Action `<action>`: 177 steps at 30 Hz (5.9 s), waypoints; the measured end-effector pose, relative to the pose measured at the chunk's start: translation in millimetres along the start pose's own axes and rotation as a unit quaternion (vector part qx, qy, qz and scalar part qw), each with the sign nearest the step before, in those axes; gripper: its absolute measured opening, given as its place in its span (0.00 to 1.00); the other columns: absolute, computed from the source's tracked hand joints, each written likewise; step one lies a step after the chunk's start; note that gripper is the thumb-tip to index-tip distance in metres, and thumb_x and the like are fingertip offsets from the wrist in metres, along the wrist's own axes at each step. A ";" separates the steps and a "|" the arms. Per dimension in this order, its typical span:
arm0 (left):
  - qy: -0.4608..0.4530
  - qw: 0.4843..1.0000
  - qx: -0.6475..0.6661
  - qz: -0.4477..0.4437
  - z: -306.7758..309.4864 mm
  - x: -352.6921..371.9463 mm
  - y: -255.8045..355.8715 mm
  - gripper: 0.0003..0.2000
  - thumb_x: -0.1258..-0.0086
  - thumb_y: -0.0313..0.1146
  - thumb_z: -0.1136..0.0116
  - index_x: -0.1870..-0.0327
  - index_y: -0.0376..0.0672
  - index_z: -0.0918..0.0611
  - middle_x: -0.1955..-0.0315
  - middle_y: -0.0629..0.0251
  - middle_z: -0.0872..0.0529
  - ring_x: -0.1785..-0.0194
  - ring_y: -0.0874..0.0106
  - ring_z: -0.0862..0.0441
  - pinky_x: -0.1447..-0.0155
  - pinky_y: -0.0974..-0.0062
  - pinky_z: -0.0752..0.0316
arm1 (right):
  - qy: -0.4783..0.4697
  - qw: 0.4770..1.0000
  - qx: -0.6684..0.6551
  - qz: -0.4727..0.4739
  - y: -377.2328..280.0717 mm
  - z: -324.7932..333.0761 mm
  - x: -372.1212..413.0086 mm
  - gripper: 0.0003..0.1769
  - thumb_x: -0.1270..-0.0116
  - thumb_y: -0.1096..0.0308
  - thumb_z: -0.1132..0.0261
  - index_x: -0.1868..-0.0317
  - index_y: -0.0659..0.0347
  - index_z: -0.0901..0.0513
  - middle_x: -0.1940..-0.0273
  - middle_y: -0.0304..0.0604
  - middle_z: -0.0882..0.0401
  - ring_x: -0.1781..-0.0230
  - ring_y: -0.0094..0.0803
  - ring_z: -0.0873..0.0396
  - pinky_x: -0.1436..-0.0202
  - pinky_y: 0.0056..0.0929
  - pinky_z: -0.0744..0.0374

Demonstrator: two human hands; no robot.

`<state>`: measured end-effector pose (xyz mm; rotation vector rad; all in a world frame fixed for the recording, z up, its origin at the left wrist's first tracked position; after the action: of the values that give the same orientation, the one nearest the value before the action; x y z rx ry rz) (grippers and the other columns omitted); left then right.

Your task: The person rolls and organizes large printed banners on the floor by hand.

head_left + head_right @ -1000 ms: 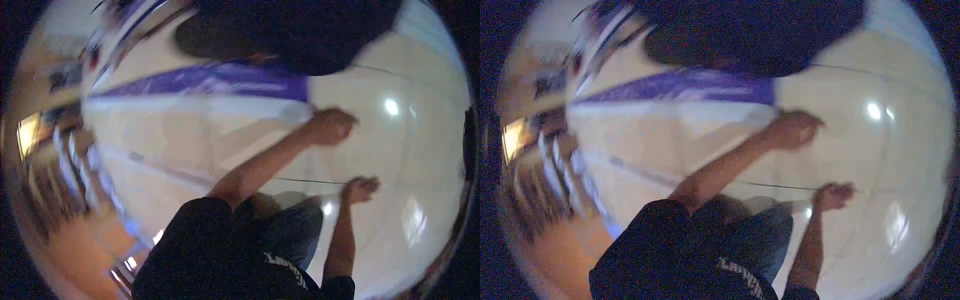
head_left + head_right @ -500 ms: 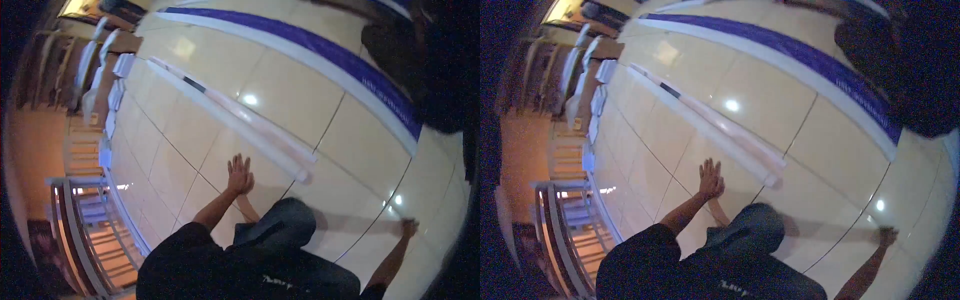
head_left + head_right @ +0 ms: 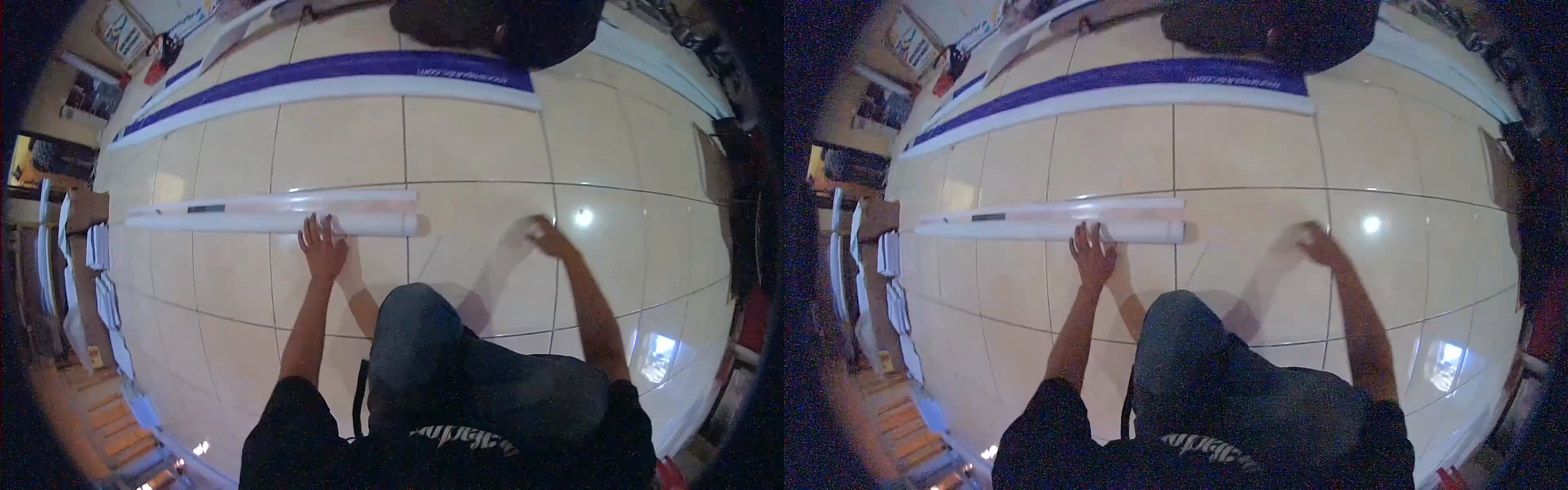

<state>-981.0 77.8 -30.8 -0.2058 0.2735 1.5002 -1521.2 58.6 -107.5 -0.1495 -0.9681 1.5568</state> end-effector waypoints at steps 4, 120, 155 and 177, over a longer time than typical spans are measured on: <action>-0.142 0.979 0.087 -0.116 -58.8 -51.4 13.4 0.26 0.40 0.43 0.37 0.42 0.43 0.26 0.46 0.51 0.24 0.41 0.52 0.29 0.32 0.49 0.42 | -0.075 0.994 0.067 0.044 -113.8 -35.1 25.0 0.41 0.38 0.54 0.33 0.28 0.53 0.40 0.28 0.56 0.45 0.29 0.53 0.41 0.29 0.46 0.37; -0.336 0.840 0.182 -0.384 -243.5 -477.8 778.5 0.31 0.38 0.43 0.46 0.32 0.42 0.33 0.30 0.40 0.43 0.27 0.45 0.46 0.26 0.41 0.56 | 0.504 0.762 -0.066 -0.401 395.1 609.0 -215.1 0.49 0.48 0.58 0.28 0.29 0.64 0.42 0.29 0.70 0.53 0.30 0.64 0.47 0.32 0.54 0.37; -0.358 0.840 0.128 -0.388 -238.2 -482.0 777.3 0.31 0.32 0.47 0.53 0.28 0.49 0.37 0.28 0.49 0.44 0.26 0.53 0.45 0.25 0.48 0.55 | 0.609 0.668 -0.248 -0.349 425.3 614.3 -208.6 0.56 0.53 0.63 0.28 0.27 0.68 0.51 0.35 0.64 0.40 0.37 0.53 0.33 0.34 0.45 0.32; -0.525 0.780 0.280 -0.192 -274.4 -457.0 752.4 0.40 0.32 0.62 0.57 0.26 0.43 0.45 0.27 0.46 0.48 0.25 0.49 0.49 0.25 0.45 0.57 | 0.237 0.814 -0.523 0.087 241.6 666.6 -600.1 0.51 0.42 0.73 0.39 0.23 0.55 0.60 0.31 0.70 0.48 0.39 0.53 0.32 0.35 0.42 0.32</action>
<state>-1768.2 -392.6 -127.6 0.9952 -0.2343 0.8751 -1947.3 -766.5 -87.6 -1.3670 -1.3149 0.8872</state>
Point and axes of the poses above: each hand's wrist, its own x-axis away from the middle knuckle, its own z-axis out of the back of the hand, y = z × x, the point moved 6 cm from there along -x, towards the middle knuckle
